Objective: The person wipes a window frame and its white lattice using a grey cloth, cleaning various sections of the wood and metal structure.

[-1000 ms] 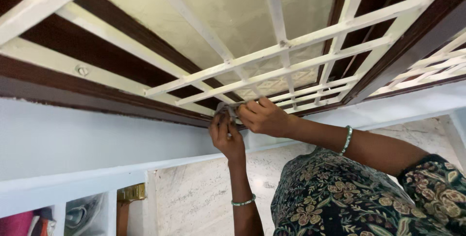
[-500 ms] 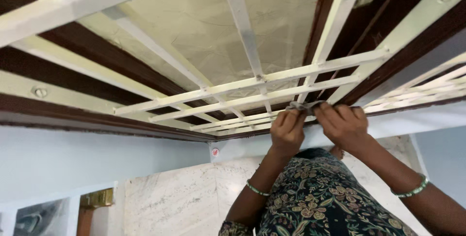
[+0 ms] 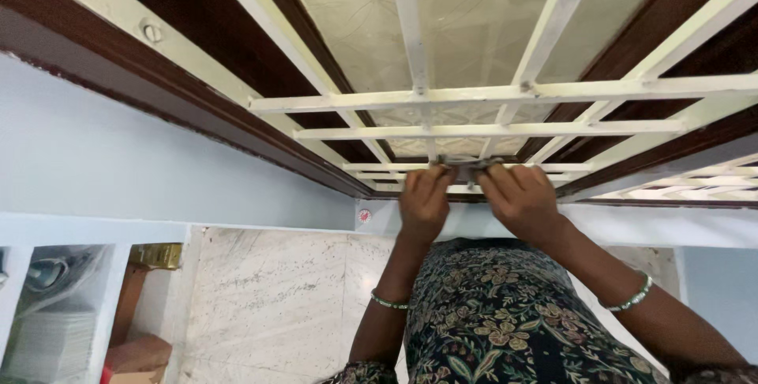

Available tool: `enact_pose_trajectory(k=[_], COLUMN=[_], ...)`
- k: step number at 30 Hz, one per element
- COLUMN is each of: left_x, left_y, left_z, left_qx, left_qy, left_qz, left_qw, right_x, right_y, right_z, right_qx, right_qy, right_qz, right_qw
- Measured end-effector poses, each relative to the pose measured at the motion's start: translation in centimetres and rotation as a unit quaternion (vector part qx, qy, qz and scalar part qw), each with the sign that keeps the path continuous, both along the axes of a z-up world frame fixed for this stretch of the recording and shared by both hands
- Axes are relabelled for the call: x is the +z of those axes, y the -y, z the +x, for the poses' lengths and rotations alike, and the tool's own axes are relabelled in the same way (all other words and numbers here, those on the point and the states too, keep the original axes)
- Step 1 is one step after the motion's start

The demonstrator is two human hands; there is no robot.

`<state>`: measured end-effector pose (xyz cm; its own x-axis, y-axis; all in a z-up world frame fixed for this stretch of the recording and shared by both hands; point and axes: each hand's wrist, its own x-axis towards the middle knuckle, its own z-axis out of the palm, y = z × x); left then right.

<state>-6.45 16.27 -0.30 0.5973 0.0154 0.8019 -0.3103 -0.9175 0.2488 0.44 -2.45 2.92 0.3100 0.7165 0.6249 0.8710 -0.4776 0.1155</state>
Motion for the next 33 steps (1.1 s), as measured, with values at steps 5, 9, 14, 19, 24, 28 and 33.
enact_pose_trajectory(k=[5, 9, 14, 19, 24, 28, 33], left_x=[-0.1, -0.8, -4.4, -6.6, -6.8, -6.1, -5.5], left_y=[-6.8, -9.9, -8.5, -3.5, 3.2, 8.8, 12.9], left_z=[-3.0, -5.4, -5.3, -2.5, 0.2, 2.3, 4.3], left_qx=[0.148, 0.203, 0.164, 0.099, 0.023, -0.049, -0.116], left_qy=[0.009, 0.014, -0.031, -0.037, -0.043, -0.058, -0.081], left_qz=[-0.036, -0.034, -0.07, -0.132, -0.137, -0.112, -0.085], left_qw=[0.988, 0.979, 0.983, 0.986, 0.989, 0.991, 0.986], right_x=[0.8, -1.0, -5.1, -6.8, -7.6, -8.1, -7.7], right_y=[-9.2, -13.6, -12.7, -7.4, -0.1, 5.7, 9.4], right_z=[-0.8, -1.8, -1.7, -1.0, -0.1, 0.2, 0.2], right_qx=[0.08, 0.133, 0.14, 0.075, -0.016, -0.096, -0.176], right_qy=[0.085, 0.068, 0.035, -0.021, -0.054, -0.086, -0.133], right_qz=[0.011, -0.006, -0.033, -0.019, -0.045, -0.005, 0.03], right_qw=[0.993, 0.989, 0.989, 0.997, 0.997, 0.992, 0.975])
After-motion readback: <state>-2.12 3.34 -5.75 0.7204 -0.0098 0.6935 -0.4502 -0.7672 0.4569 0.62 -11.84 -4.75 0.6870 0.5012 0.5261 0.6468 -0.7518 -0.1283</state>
